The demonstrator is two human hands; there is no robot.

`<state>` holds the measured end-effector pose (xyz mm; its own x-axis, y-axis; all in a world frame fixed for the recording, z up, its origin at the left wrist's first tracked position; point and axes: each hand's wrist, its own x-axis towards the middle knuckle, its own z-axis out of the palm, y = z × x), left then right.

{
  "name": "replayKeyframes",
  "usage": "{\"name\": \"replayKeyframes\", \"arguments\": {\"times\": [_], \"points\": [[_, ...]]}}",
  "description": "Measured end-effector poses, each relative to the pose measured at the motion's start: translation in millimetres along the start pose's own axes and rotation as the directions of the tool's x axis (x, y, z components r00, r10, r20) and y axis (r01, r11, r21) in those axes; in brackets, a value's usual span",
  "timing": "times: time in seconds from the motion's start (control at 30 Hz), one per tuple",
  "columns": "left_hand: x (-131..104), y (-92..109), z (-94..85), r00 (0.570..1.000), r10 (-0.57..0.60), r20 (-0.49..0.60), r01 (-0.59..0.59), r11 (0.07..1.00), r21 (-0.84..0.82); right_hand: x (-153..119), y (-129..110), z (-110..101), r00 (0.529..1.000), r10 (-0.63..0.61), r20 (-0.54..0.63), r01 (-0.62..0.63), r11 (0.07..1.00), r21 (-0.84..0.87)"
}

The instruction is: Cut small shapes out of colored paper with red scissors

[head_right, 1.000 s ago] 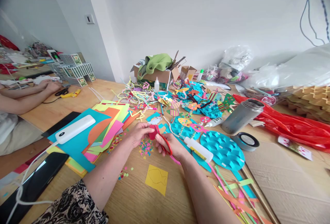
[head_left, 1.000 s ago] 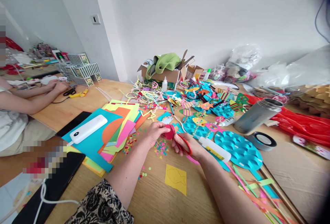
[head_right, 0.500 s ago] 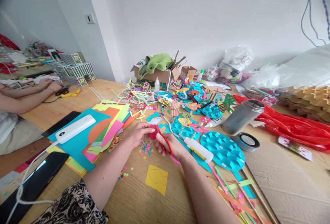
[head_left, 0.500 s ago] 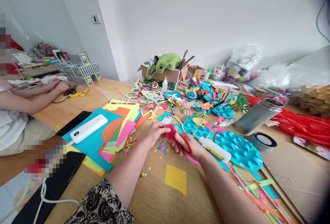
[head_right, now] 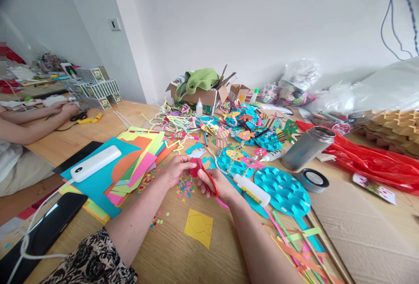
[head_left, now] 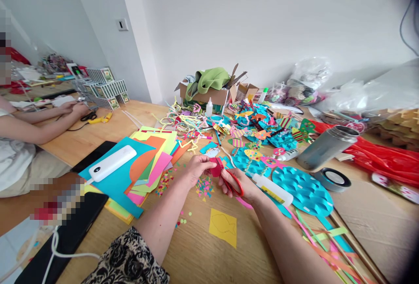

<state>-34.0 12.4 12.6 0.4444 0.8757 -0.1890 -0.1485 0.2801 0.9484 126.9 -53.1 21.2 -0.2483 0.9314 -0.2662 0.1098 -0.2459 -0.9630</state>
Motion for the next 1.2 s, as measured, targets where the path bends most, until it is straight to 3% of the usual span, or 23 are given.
{"name": "replayKeyframes", "arguments": {"times": [0.37,1.2], "points": [[0.7,0.6,0.5,0.999,0.026,-0.047,-0.026,1.000,0.008,1.0,2.3,-0.4,1.000,-0.009,0.011,0.010,1.000,-0.015],[-1.4,3.0,1.4,0.999,-0.013,-0.029,0.013,1.000,-0.022,-1.2,1.2,-0.9,0.999,-0.008,0.037,0.008,1.000,0.008]]}}
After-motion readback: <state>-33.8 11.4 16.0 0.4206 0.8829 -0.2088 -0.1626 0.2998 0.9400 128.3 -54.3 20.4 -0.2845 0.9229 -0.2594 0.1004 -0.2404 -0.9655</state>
